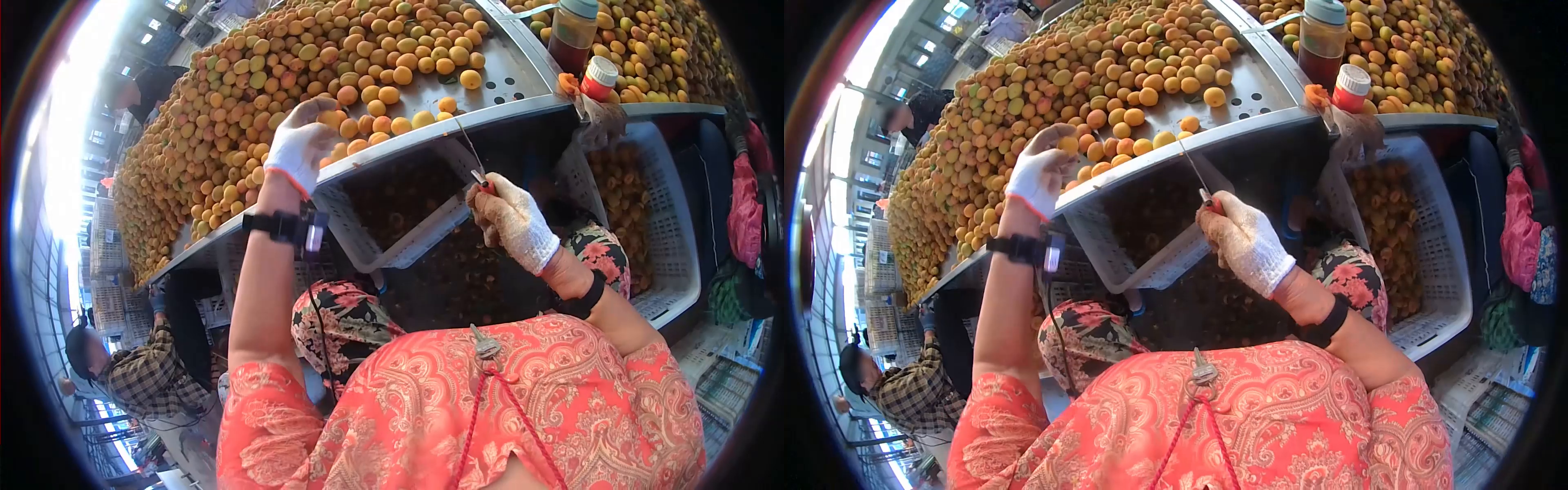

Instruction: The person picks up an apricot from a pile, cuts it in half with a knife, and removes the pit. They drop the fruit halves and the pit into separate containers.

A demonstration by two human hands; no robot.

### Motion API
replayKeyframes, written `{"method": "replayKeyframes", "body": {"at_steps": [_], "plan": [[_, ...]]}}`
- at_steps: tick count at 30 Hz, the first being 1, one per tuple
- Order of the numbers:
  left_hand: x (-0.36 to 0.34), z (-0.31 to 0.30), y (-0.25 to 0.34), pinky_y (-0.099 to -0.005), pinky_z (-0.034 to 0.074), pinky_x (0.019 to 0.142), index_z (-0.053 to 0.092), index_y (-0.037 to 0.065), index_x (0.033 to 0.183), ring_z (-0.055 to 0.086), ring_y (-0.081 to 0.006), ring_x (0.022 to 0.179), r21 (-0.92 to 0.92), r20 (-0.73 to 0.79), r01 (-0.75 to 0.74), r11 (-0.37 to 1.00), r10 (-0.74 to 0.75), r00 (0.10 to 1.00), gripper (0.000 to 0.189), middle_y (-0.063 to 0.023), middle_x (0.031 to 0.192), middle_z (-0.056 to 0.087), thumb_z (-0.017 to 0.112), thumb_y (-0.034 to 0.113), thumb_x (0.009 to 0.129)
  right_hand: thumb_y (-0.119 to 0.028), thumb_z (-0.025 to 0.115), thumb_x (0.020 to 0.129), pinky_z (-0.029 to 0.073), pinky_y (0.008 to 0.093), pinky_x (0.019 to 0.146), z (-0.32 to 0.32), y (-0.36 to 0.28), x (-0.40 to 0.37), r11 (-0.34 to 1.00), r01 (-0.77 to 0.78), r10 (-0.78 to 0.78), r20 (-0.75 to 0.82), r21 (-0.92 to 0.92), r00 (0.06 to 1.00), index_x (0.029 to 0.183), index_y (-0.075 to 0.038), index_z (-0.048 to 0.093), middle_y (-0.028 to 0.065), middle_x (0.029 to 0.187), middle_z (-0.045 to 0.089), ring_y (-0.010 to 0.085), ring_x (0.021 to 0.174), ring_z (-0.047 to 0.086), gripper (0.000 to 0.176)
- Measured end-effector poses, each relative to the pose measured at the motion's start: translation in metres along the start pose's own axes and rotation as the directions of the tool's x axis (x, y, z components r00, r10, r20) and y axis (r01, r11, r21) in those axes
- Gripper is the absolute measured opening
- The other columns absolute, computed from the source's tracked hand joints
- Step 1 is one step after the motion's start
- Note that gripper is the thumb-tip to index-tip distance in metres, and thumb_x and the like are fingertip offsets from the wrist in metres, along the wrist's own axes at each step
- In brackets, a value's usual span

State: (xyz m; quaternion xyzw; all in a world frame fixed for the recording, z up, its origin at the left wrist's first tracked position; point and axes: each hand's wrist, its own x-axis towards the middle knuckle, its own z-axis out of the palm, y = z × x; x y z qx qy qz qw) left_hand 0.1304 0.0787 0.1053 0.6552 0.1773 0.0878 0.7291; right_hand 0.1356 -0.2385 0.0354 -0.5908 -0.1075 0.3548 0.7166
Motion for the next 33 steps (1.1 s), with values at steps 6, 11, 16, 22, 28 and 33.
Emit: {"method": "replayKeyframes", "body": {"at_steps": [6, 11, 16, 22, 28, 33], "plan": [[-0.105, 0.054, 0.006, -0.0275, 0.047, 0.072, 0.051, 0.002, 0.133, 0.058, -0.0159, 0.082, -0.122, 0.191, -0.109, 0.987, 0.131, 0.973, 0.052, -0.0077, 0.112, 0.058, 0.057, 0.003, 0.081, -0.021, 0.051, 0.099, 0.046, 0.0286, 0.06, 0.036, -0.016, -0.023, 0.89, 0.421, -0.401, 0.14, -0.174, 0.905, 0.099, -0.002, 0.054, 0.0041, 0.075, 0.057, 0.0127, 0.064, 0.053, 0.019], [-0.152, 0.076, 0.0, -0.0251, 0.05, 0.073, 0.051, -0.002, 0.132, 0.061, -0.0151, 0.086, -0.339, 0.193, -0.15, 0.929, 0.225, 0.955, 0.053, -0.009, 0.116, 0.057, 0.062, -0.002, 0.08, -0.023, 0.053, 0.1, 0.046, 0.0333, 0.06, 0.057, -0.033, -0.05, 0.881, 0.388, -0.342, 0.203, -0.27, 0.918, 0.095, -0.001, 0.054, 0.0105, 0.069, 0.057, 0.017, 0.063, 0.055, 0.022], [-0.174, 0.079, 0.005, -0.0306, 0.054, 0.079, 0.05, -0.003, 0.134, 0.063, -0.0184, 0.093, -0.452, 0.155, -0.142, 0.881, 0.234, 0.96, 0.05, -0.0103, 0.114, 0.06, 0.063, 0.002, 0.085, -0.025, 0.054, 0.1, 0.044, 0.035, 0.057, 0.069, -0.04, -0.068, 0.85, 0.379, -0.322, 0.209, -0.365, 0.923, 0.093, -0.001, 0.054, 0.011, 0.066, 0.056, 0.0176, 0.061, 0.055, 0.025], [-0.187, 0.085, 0.009, -0.0345, 0.056, 0.083, 0.05, -0.005, 0.128, 0.065, -0.0206, 0.091, -0.458, 0.077, -0.218, 0.862, 0.282, 0.956, 0.041, -0.012, 0.106, 0.062, 0.06, -0.001, 0.088, -0.028, 0.054, 0.101, 0.046, 0.037, 0.059, 0.08, -0.05, -0.084, 0.825, 0.415, -0.356, 0.217, -0.384, 0.909, 0.094, -0.001, 0.054, 0.0153, 0.068, 0.058, 0.0249, 0.062, 0.059, 0.028], [-0.19, 0.082, 0.007, -0.0397, 0.056, 0.083, 0.053, -0.002, 0.123, 0.066, -0.0278, 0.096, -0.395, 0.069, -0.235, 0.888, 0.283, 0.957, 0.037, -0.0136, 0.109, 0.063, 0.065, 0.005, 0.089, -0.029, 0.053, 0.1, 0.048, 0.041, 0.062, 0.083, -0.05, -0.086, 0.758, 0.428, -0.366, 0.223, -0.491, 0.904, 0.096, -0.001, 0.054, 0.0195, 0.073, 0.063, 0.0348, 0.07, 0.066, 0.028], [-0.193, 0.091, 0.011, -0.0372, 0.057, 0.081, 0.052, -0.003, 0.123, 0.067, -0.0253, 0.092, -0.419, 0.02, -0.256, 0.871, 0.291, 0.957, 0.036, -0.0133, 0.106, 0.063, 0.062, 0.0, 0.089, -0.03, 0.053, 0.1, 0.049, 0.0453, 0.063, 0.086, -0.048, -0.085, 0.669, 0.459, -0.427, 0.204, -0.584, 0.881, 0.098, -0.003, 0.053, 0.0228, 0.075, 0.063, 0.0423, 0.076, 0.065, 0.028]]}}
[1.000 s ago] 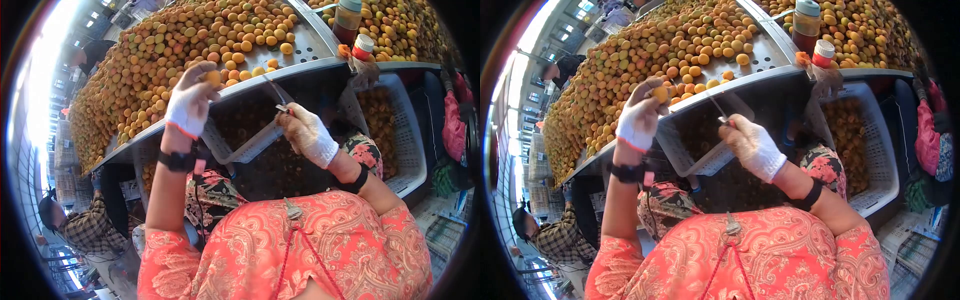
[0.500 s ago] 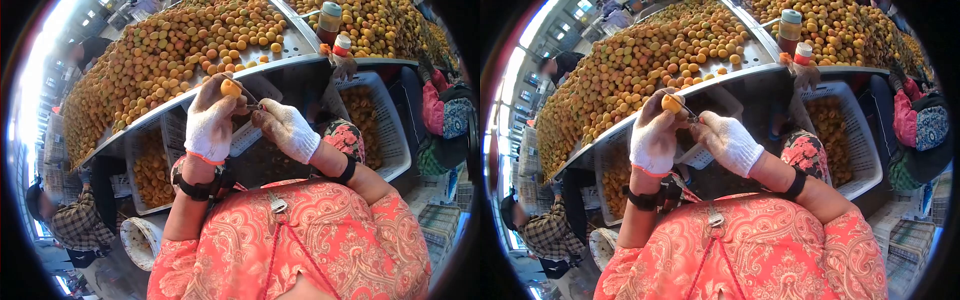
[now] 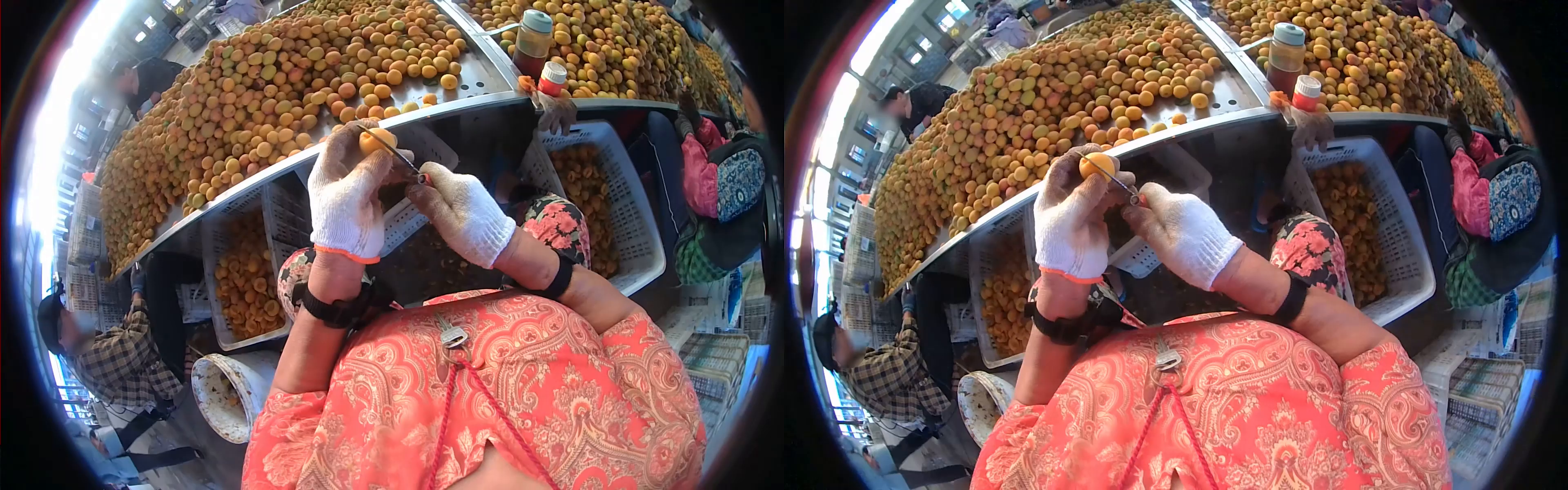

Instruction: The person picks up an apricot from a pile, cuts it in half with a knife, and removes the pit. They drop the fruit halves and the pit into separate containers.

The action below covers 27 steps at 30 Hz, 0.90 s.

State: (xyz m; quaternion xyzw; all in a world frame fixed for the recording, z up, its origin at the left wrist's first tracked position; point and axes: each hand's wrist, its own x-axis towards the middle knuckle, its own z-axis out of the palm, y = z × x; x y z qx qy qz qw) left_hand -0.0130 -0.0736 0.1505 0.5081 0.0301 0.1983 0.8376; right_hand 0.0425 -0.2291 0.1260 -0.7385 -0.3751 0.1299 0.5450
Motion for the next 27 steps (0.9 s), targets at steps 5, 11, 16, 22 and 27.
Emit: {"method": "replayKeyframes", "body": {"at_steps": [5, 11, 16, 22, 27], "plan": [[0.0, 0.005, -0.005, -0.0343, 0.057, 0.077, 0.052, -0.002, 0.123, 0.068, -0.0233, 0.09, -0.028, -0.045, -0.002, 1.0, 0.0, 0.999, 0.035, -0.0129, 0.106, 0.063, 0.06, -0.003, 0.089, -0.03, 0.053, 0.1, 0.049, 0.0487, 0.064, 0.004, 0.007, 0.0, 0.997, 0.0, -0.003, -0.036, -0.083, 0.999, 0.099, -0.002, 0.053, 0.0242, 0.077, 0.064, 0.0439, 0.079, 0.065, 0.028], [0.008, 0.008, -0.021, -0.0335, 0.056, 0.076, 0.053, 0.001, 0.123, 0.065, -0.0208, 0.085, -0.093, -0.073, -0.094, 0.991, 0.087, 0.993, 0.03, -0.0114, 0.102, 0.063, 0.059, 0.004, 0.094, -0.028, 0.053, 0.1, 0.049, 0.0463, 0.063, 0.013, 0.012, 0.001, 0.997, -0.015, 0.008, -0.091, -0.08, 0.996, 0.099, -0.001, 0.053, 0.0237, 0.076, 0.063, 0.0419, 0.077, 0.065, 0.027], [0.004, 0.012, -0.035, -0.0333, 0.052, 0.08, 0.055, 0.007, 0.126, 0.061, -0.0195, 0.092, -0.313, -0.17, 0.12, 0.942, -0.18, 0.969, 0.039, -0.0062, 0.109, 0.064, 0.057, 0.036, 0.1, -0.023, 0.052, 0.1, 0.05, 0.0447, 0.063, 0.027, 0.027, 0.008, 0.982, 0.06, -0.091, -0.171, -0.178, 0.981, 0.099, 0.0, 0.052, 0.0242, 0.08, 0.064, 0.0422, 0.083, 0.066, 0.023], [0.005, 0.004, -0.038, -0.0305, 0.052, 0.083, 0.059, 0.0, 0.119, 0.062, -0.0174, 0.096, -0.105, -0.029, 0.111, 0.988, -0.115, 0.993, 0.032, -0.0094, 0.106, 0.066, 0.061, 0.025, 0.099, -0.026, 0.053, 0.098, 0.051, 0.0509, 0.065, 0.016, 0.021, 0.007, 0.987, -0.041, 0.012, -0.183, -0.158, 0.983, 0.109, -0.001, 0.054, 0.0241, 0.078, 0.066, 0.0426, 0.078, 0.066, 0.027], [0.007, -0.004, -0.045, -0.0316, 0.054, 0.081, 0.055, 0.0, 0.123, 0.063, -0.0191, 0.092, -0.108, -0.008, 0.096, 0.989, -0.098, 0.995, 0.035, -0.013, 0.107, 0.065, 0.056, 0.028, 0.101, -0.027, 0.053, 0.099, 0.051, 0.0497, 0.065, 0.017, 0.019, 0.006, 0.989, -0.015, -0.012, -0.179, -0.15, 0.984, 0.103, -0.001, 0.054, 0.0248, 0.078, 0.066, 0.0429, 0.079, 0.066, 0.027]]}}
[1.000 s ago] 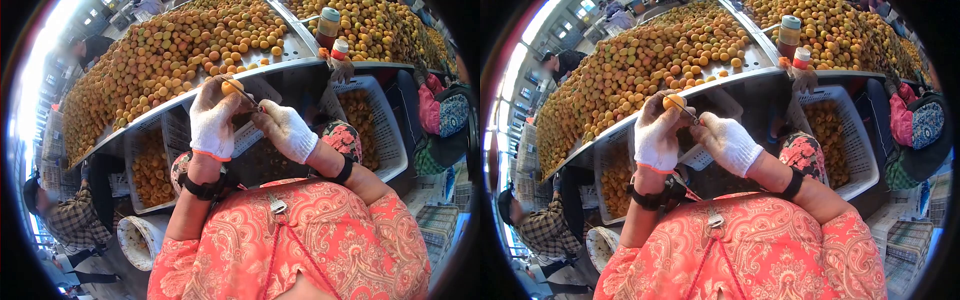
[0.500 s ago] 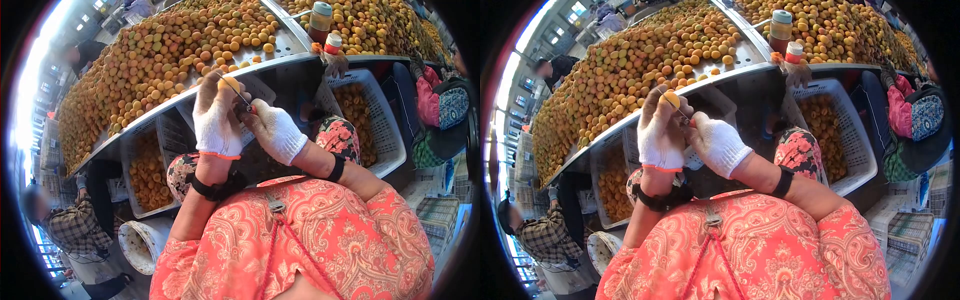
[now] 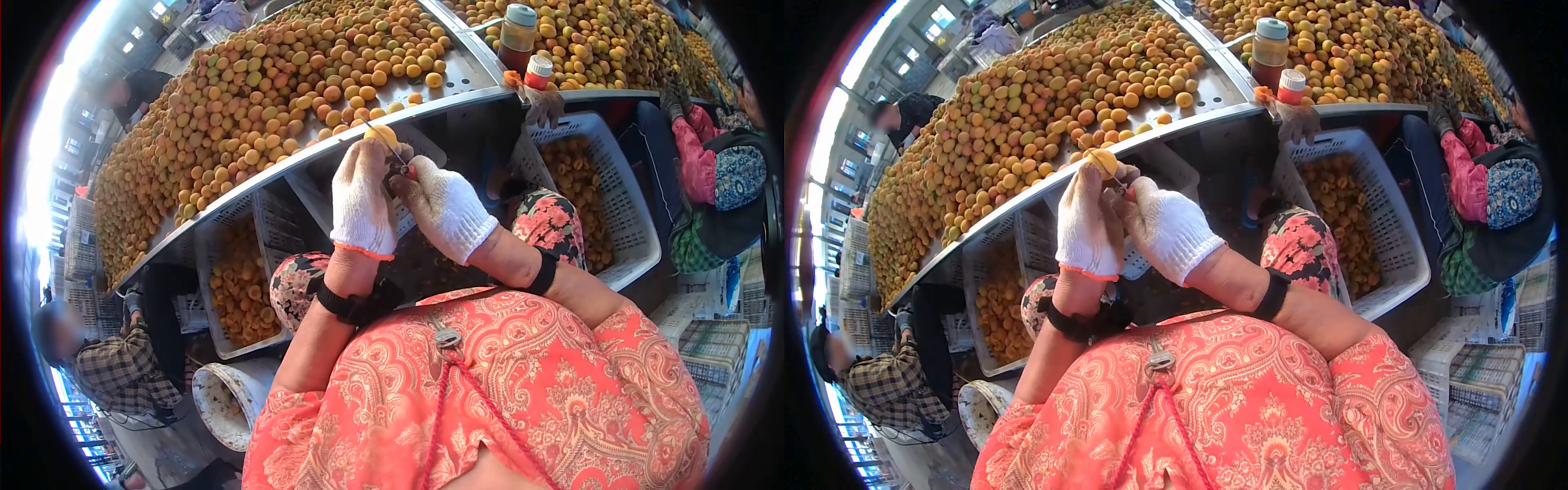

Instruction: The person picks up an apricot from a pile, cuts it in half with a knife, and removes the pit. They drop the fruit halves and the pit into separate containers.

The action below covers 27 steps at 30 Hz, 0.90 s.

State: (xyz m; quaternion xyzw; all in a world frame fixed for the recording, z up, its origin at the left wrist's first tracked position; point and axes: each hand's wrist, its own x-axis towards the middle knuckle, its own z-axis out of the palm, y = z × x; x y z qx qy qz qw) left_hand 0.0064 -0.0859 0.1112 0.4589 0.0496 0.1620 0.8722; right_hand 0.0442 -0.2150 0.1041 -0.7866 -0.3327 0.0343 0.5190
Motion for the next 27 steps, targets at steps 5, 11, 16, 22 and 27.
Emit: {"method": "replayKeyframes", "body": {"at_steps": [5, 11, 16, 22, 27], "plan": [[0.01, -0.013, 0.001, -0.0286, 0.051, 0.078, 0.059, -0.001, 0.117, 0.062, -0.0164, 0.089, 0.521, 0.011, -0.124, 0.844, 0.139, 0.99, 0.03, -0.0106, 0.101, 0.065, 0.055, 0.024, 0.102, -0.024, 0.052, 0.1, 0.051, 0.0463, 0.064, -0.001, 0.0, -0.004, 0.997, 0.021, -0.021, -0.011, 0.069, 1.0, 0.102, 0.0, 0.053, 0.0245, 0.08, 0.065, 0.0427, 0.08, 0.066, 0.024], [0.005, -0.006, -0.007, -0.0249, 0.05, 0.065, 0.062, 0.003, 0.112, 0.061, -0.0116, 0.076, 0.082, -0.065, 0.042, 0.996, -0.037, 0.997, 0.03, -0.0059, 0.093, 0.065, 0.061, 0.03, 0.099, -0.019, 0.055, 0.098, 0.051, 0.0438, 0.063, 0.01, 0.008, 0.001, 0.998, -0.01, 0.012, -0.024, 0.057, 1.0, 0.102, 0.0, 0.053, 0.0246, 0.08, 0.064, 0.0423, 0.083, 0.066, 0.019], [0.009, 0.007, -0.003, -0.0298, 0.053, 0.066, 0.058, 0.005, 0.111, 0.064, -0.0186, 0.075, -0.227, -0.223, 0.097, 0.969, -0.149, 0.963, 0.034, -0.0113, 0.089, 0.067, 0.06, 0.036, 0.098, -0.024, 0.059, 0.094, 0.052, 0.0493, 0.064, 0.012, 0.012, 0.003, 0.997, 0.043, -0.047, -0.07, -0.064, 0.996, 0.104, -0.001, 0.057, 0.0245, 0.079, 0.066, 0.0411, 0.077, 0.067, 0.026], [0.003, -0.019, 0.0, -0.0273, 0.049, 0.069, 0.063, 0.004, 0.11, 0.062, -0.0132, 0.074, 0.145, -0.155, -0.031, 0.989, 0.054, 0.986, 0.035, -0.0069, 0.086, 0.068, 0.058, 0.037, 0.099, -0.022, 0.061, 0.099, 0.049, 0.026, 0.064, -0.023, -0.01, 0.003, 0.874, 0.0, 0.053, -0.095, 0.486, 0.994, 0.099, -0.002, 0.06, 0.0031, 0.082, 0.066, 0.0086, 0.073, 0.06, 0.02], [-0.025, 0.018, 0.006, -0.0203, 0.046, 0.069, 0.056, 0.002, 0.127, 0.054, -0.0049, 0.079, 0.501, 0.081, -0.06, 0.863, 0.022, 0.996, 0.031, -0.0001, 0.097, 0.063, 0.057, 0.018, 0.1, -0.024, 0.059, 0.1, 0.046, 0.0215, 0.067, -0.023, -0.012, 0.01, 0.843, -0.004, 0.055, -0.08, 0.538, 0.995, 0.103, -0.003, 0.062, -0.0035, 0.088, 0.06, 0.0026, 0.08, 0.051, 0.021]]}}
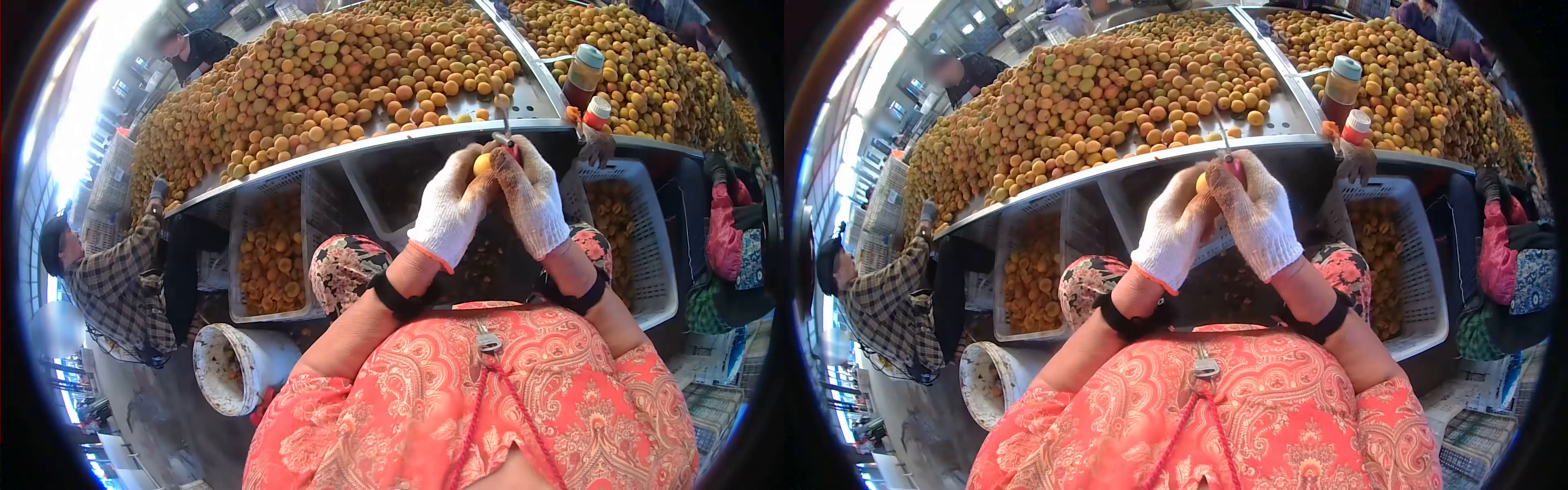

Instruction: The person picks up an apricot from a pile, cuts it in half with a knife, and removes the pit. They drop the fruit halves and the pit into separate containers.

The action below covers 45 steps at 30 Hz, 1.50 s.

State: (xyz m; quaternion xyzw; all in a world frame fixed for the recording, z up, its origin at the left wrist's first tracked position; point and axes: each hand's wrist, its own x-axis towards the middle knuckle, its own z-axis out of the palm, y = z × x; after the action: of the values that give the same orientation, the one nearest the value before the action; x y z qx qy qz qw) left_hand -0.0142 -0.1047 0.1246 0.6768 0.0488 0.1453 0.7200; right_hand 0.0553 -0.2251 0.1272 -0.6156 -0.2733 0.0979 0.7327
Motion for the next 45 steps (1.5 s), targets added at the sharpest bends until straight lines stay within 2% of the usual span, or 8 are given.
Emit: {"method": "replayKeyframes", "body": {"at_steps": [5, 9, 19, 22, 25, 33, 41, 45], "plan": [[-0.007, 0.004, -0.01, -0.0191, 0.044, 0.069, 0.051, 0.005, 0.135, 0.055, -0.0039, 0.083, 0.128, -0.023, -0.284, 0.95, 0.289, 0.957, 0.036, -0.0012, 0.103, 0.061, 0.052, 0.02, 0.102, -0.024, 0.062, 0.099, 0.043, 0.021, 0.066, -0.004, -0.014, -0.001, 0.982, -0.185, 0.186, 0.113, -0.019, 0.976, 0.104, -0.003, 0.063, -0.0047, 0.084, 0.057, 0.0026, 0.077, 0.049, 0.021], [-0.001, 0.015, -0.012, -0.021, 0.048, 0.074, 0.051, 0.006, 0.135, 0.059, -0.007, 0.088, -0.342, -0.05, -0.053, 0.938, 0.038, 0.998, 0.036, -0.0025, 0.107, 0.061, 0.052, 0.018, 0.101, -0.023, 0.062, 0.099, 0.043, 0.0208, 0.065, 0.009, -0.003, 0.003, 0.952, -0.182, 0.172, 0.062, 0.246, 0.983, 0.101, -0.003, 0.064, -0.0055, 0.083, 0.057, 0.0023, 0.076, 0.048, 0.021], [0.011, 0.006, -0.008, -0.0331, 0.055, 0.063, 0.063, 0.019, 0.103, 0.066, -0.0168, 0.075, -0.771, 0.107, 0.415, 0.483, -0.545, 0.832, 0.022, 0.0023, 0.086, 0.066, 0.057, 0.038, 0.094, -0.019, 0.066, 0.093, 0.042, 0.0285, 0.051, 0.012, 0.018, 0.011, 0.842, 0.278, -0.272, 0.08, -0.463, 0.959, 0.084, -0.005, 0.058, 0.0013, 0.062, 0.053, 0.0083, 0.056, 0.05, 0.018], [0.021, -0.013, -0.017, -0.0316, 0.047, 0.056, 0.063, 0.014, 0.104, 0.055, -0.0152, 0.062, -0.641, 0.166, 0.465, 0.611, -0.481, 0.861, 0.032, 0.0012, 0.075, 0.058, 0.051, 0.043, 0.096, -0.021, 0.061, 0.097, 0.039, 0.0237, 0.049, 0.014, 0.039, 0.022, 0.971, 0.076, -0.057, -0.089, 0.227, 0.994, 0.085, -0.006, 0.06, 0.0006, 0.066, 0.058, 0.0068, 0.054, 0.049, 0.02], [0.018, -0.026, -0.015, -0.0338, 0.04, 0.051, 0.059, 0.008, 0.109, 0.045, -0.0157, 0.052, -0.722, 0.188, 0.401, 0.563, -0.399, 0.898, 0.041, -0.0025, 0.065, 0.051, 0.047, 0.046, 0.097, -0.027, 0.056, 0.1, 0.034, 0.0195, 0.041, -0.002, 0.012, 0.019, 0.902, -0.179, 0.213, -0.044, 0.392, 0.976, 0.088, -0.006, 0.061, -0.0002, 0.067, 0.057, 0.0056, 0.046, 0.048, 0.025], [0.006, -0.012, -0.003, -0.0296, 0.039, 0.049, 0.057, 0.009, 0.104, 0.049, -0.0131, 0.056, -0.348, 0.034, 0.303, 0.887, -0.311, 0.95, 0.024, -0.0034, 0.075, 0.058, 0.062, 0.03, 0.095, -0.025, 0.06, 0.097, 0.044, 0.0205, 0.055, 0.004, -0.005, 0.013, 0.946, -0.238, 0.229, 0.062, 0.221, 0.971, 0.098, -0.006, 0.061, -0.0031, 0.078, 0.059, 0.0047, 0.064, 0.055, 0.018], [0.004, -0.013, 0.002, -0.0226, 0.042, 0.049, 0.057, 0.002, 0.1, 0.053, -0.0076, 0.059, -0.125, 0.12, 0.271, 0.954, -0.257, 0.959, 0.021, -0.0017, 0.081, 0.06, 0.07, 0.016, 0.09, -0.024, 0.057, 0.098, 0.049, 0.0398, 0.061, 0.0, 0.009, 0.006, 0.897, 0.081, -0.081, 0.018, -0.436, 0.997, 0.098, 0.0, 0.057, 0.0158, 0.075, 0.064, 0.0284, 0.066, 0.066, 0.025], [0.009, -0.009, -0.007, -0.0234, 0.047, 0.06, 0.058, 0.0, 0.099, 0.056, -0.0085, 0.069, 0.076, 0.076, 0.032, 0.997, -0.038, 0.996, 0.018, -0.0022, 0.083, 0.061, 0.068, 0.014, 0.091, -0.026, 0.058, 0.099, 0.049, 0.0371, 0.058, -0.002, 0.019, 0.011, 0.993, -0.116, 0.116, -0.016, -0.025, 0.993, 0.098, 0.0, 0.057, 0.0101, 0.073, 0.064, 0.0232, 0.061, 0.063, 0.026]]}}
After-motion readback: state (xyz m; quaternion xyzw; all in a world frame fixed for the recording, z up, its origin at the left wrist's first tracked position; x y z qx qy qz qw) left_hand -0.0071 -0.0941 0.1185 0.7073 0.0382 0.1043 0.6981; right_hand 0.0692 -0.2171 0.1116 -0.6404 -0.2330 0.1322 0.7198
